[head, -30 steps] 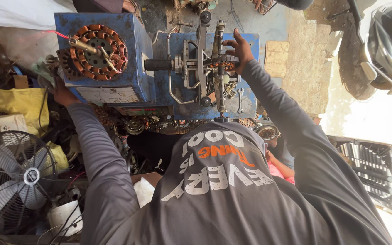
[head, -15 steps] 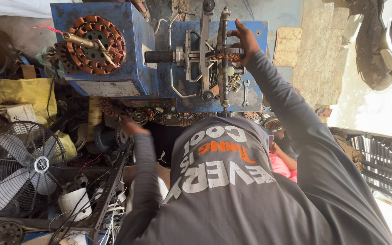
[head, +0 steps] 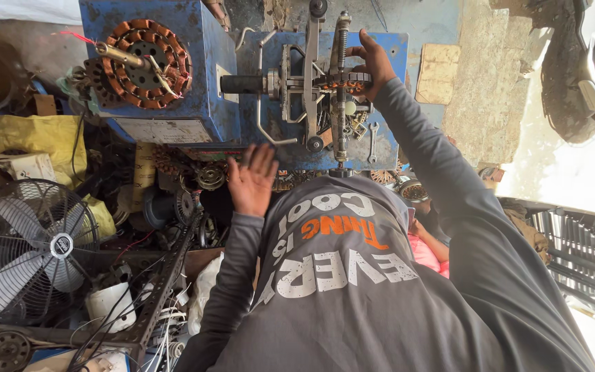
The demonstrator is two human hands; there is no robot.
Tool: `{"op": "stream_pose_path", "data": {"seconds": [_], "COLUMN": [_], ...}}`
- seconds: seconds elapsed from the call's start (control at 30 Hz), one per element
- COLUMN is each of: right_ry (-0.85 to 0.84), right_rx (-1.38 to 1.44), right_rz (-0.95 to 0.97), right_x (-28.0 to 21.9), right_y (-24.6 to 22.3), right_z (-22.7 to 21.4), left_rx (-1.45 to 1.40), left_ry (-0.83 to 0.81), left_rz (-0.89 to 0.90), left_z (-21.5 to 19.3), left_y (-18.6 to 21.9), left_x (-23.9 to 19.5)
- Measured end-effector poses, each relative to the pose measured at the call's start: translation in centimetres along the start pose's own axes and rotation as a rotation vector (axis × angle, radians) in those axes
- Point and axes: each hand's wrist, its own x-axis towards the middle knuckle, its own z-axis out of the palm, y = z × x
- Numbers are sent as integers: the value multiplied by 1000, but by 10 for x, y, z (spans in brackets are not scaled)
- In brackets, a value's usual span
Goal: The person uses a winding machine to coil wire onto a motor stator, moving the stator and wire by hand.
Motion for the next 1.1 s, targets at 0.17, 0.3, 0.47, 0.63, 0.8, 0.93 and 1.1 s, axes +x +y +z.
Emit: {"op": "stream_pose_path", "data": {"seconds": [0.17, 0.3, 0.47, 0.63, 0.8, 0.93, 1.1], "right_ry": [-23, -39, 14, -18, 28, 59, 28], "right_rx": [35, 47, 16, 62, 7, -4, 24], "right_rz": [-13, -26, -5, -17, -24, -2, -17], "right_x": [5, 7, 14, 17, 17, 15, 14], "right_y": [2, 9, 4, 9, 9, 6, 7], "right_z": [-3, -7, -9, -9, -7, -6, -5], "left_rx": [155, 192, 17, -102, 191, 50, 104], "left_ry": [623, 739, 700, 814, 944, 808, 906], "left_rz": [23, 73, 84, 162, 187, 197, 207], "left_z": [-93, -134, -125, -109, -104, -103, -111], "left_y": [-5, -26, -33, -30, -40, -36, -33], "left_x": [61, 91, 97, 94, 96, 97, 96]}}
